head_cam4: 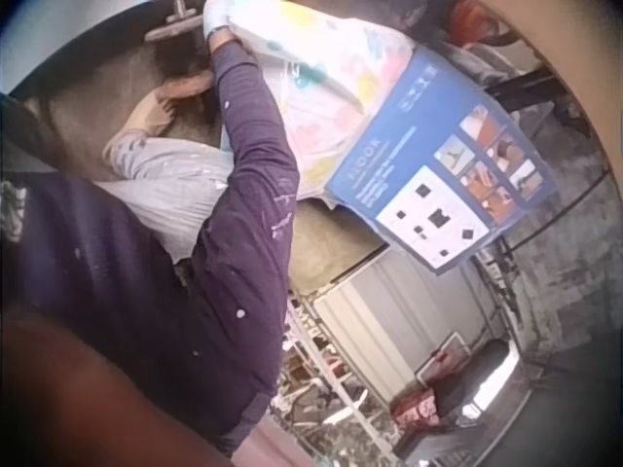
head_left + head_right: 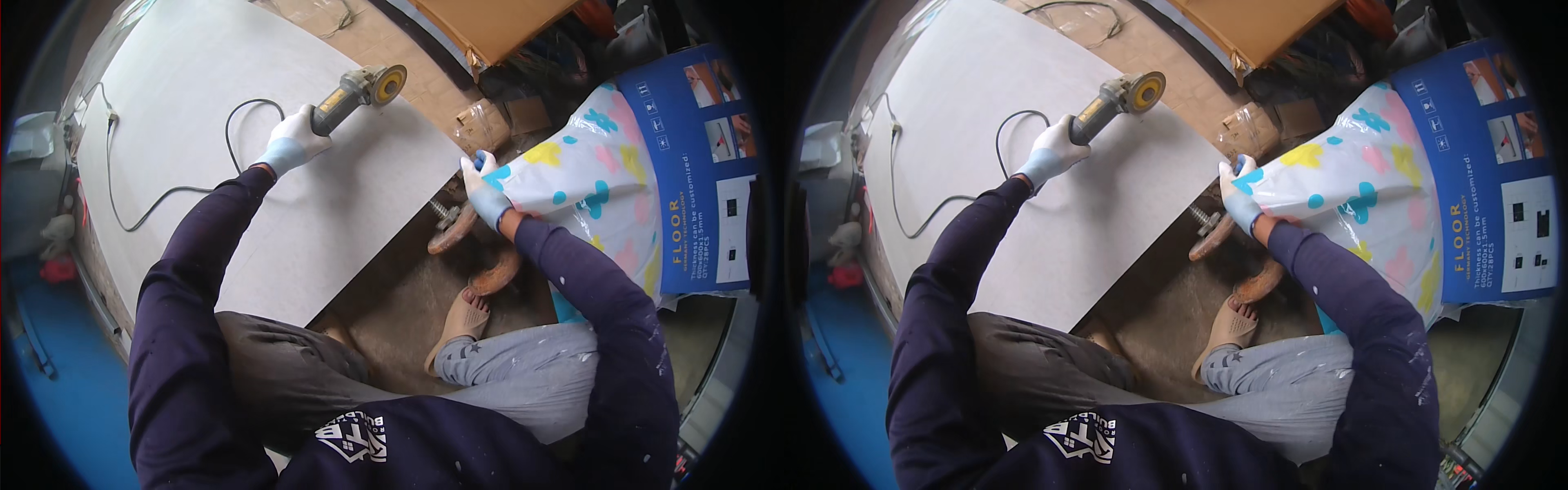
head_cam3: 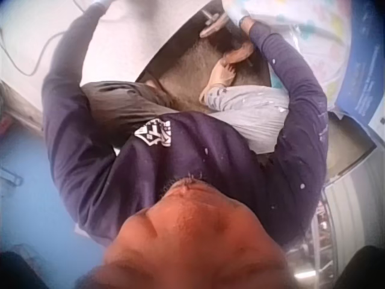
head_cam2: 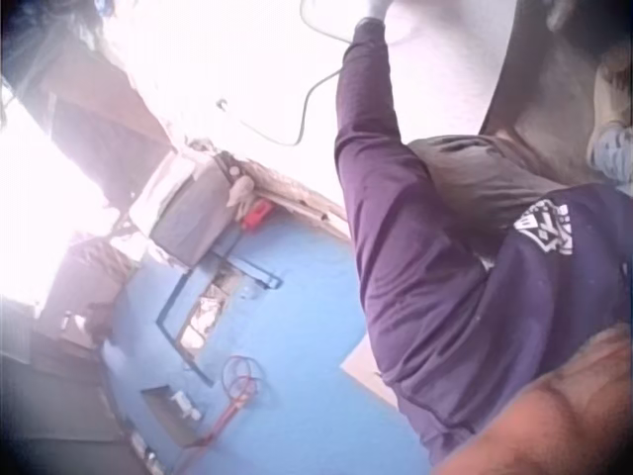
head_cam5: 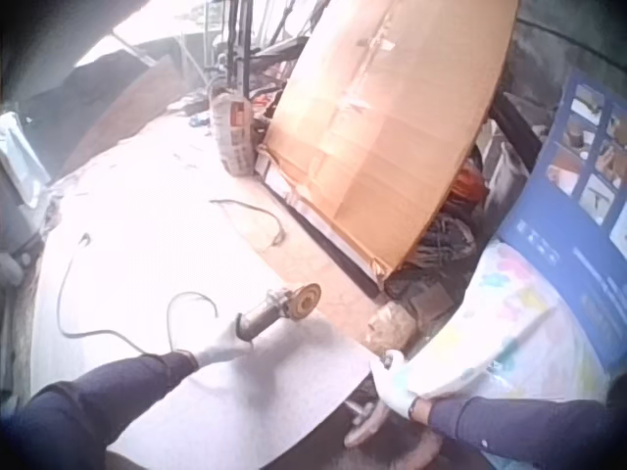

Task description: The person cuts a board along marked lines using an angle grinder, moves a metal stand by hand, and cuts along another marked line on the board with the angle grinder.

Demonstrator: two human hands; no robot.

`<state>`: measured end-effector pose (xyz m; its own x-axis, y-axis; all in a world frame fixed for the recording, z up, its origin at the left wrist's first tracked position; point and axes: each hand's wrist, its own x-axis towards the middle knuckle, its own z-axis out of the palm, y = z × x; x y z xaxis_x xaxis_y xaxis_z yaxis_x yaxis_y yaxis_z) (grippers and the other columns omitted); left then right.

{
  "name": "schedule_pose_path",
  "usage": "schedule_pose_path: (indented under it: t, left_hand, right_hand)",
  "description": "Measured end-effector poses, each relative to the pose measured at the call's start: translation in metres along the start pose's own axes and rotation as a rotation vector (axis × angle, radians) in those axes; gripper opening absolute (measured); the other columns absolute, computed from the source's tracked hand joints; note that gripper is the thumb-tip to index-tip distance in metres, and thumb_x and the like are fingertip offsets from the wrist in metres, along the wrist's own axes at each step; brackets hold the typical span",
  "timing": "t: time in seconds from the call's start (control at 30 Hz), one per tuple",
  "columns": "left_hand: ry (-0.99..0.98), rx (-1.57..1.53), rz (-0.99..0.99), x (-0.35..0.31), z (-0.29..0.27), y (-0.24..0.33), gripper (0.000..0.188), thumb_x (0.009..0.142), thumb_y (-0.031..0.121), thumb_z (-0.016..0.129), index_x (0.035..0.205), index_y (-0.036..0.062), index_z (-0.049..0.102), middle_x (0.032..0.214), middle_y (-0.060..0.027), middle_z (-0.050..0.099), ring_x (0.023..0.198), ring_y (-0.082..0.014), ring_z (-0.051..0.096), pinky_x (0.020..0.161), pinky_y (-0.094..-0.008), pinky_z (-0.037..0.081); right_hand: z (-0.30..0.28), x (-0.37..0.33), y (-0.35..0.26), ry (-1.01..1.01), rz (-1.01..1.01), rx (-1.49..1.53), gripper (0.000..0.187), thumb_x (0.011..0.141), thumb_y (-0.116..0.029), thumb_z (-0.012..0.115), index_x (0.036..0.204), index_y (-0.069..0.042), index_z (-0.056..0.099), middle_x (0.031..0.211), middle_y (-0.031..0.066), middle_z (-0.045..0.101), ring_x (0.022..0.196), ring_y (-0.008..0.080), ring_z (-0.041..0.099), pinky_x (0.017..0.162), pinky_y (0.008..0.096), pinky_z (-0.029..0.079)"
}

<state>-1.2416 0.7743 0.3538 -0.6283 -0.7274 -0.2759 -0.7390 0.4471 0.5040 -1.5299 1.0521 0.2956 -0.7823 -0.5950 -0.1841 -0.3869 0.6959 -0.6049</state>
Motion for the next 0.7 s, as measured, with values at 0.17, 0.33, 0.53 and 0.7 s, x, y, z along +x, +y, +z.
schedule_pose_path:
  t: [0.17, 0.33, 0.53, 0.7]
  left_hand:
    - [0.018, 0.017, -0.028, -0.003, 0.000, -0.010, 0.058, 0.078, 0.034, 0.076, 0.123, 0.0011, 0.061, 0.106, -0.0232, 0.074, 0.100, -0.0387, 0.073, 0.089, -0.0450, 0.057]
    - [0.001, 0.006, 0.007, 0.001, 0.002, -0.005, 0.059, 0.078, 0.035, 0.076, 0.124, 0.0013, 0.060, 0.107, -0.0238, 0.074, 0.101, -0.0388, 0.073, 0.090, -0.0454, 0.056]
    - [0.005, 0.005, 0.038, 0.004, 0.006, -0.009, 0.059, 0.078, 0.035, 0.076, 0.125, 0.0021, 0.061, 0.106, -0.0241, 0.074, 0.101, -0.0388, 0.073, 0.090, -0.0456, 0.056]
    - [-0.004, 0.010, 0.014, 0.004, 0.005, -0.005, 0.059, 0.078, 0.034, 0.076, 0.125, 0.0018, 0.061, 0.106, -0.0240, 0.074, 0.101, -0.0388, 0.073, 0.090, -0.0456, 0.056]
  right_hand:
    - [-0.005, 0.023, -0.007, -0.455, 0.458, 0.445, 0.058, 0.104, -0.050, 0.060, 0.135, -0.001, 0.063, 0.121, 0.0157, 0.072, 0.100, 0.0285, 0.072, 0.089, 0.0404, 0.056]
    - [-0.020, 0.017, -0.014, -0.538, 0.443, 0.598, 0.049, 0.103, -0.041, 0.064, 0.138, -0.006, 0.063, 0.122, 0.0108, 0.072, 0.104, 0.0249, 0.073, 0.084, 0.0396, 0.059]
    - [-0.017, 0.019, -0.013, -0.548, 0.454, 0.614, 0.047, 0.105, -0.039, 0.063, 0.138, -0.006, 0.062, 0.121, 0.0104, 0.073, 0.102, 0.0254, 0.073, 0.081, 0.0370, 0.059]
    - [-0.015, 0.018, -0.012, -0.558, 0.437, 0.626, 0.045, 0.105, -0.039, 0.062, 0.136, -0.006, 0.063, 0.119, 0.0102, 0.074, 0.101, 0.0252, 0.074, 0.079, 0.0363, 0.059]
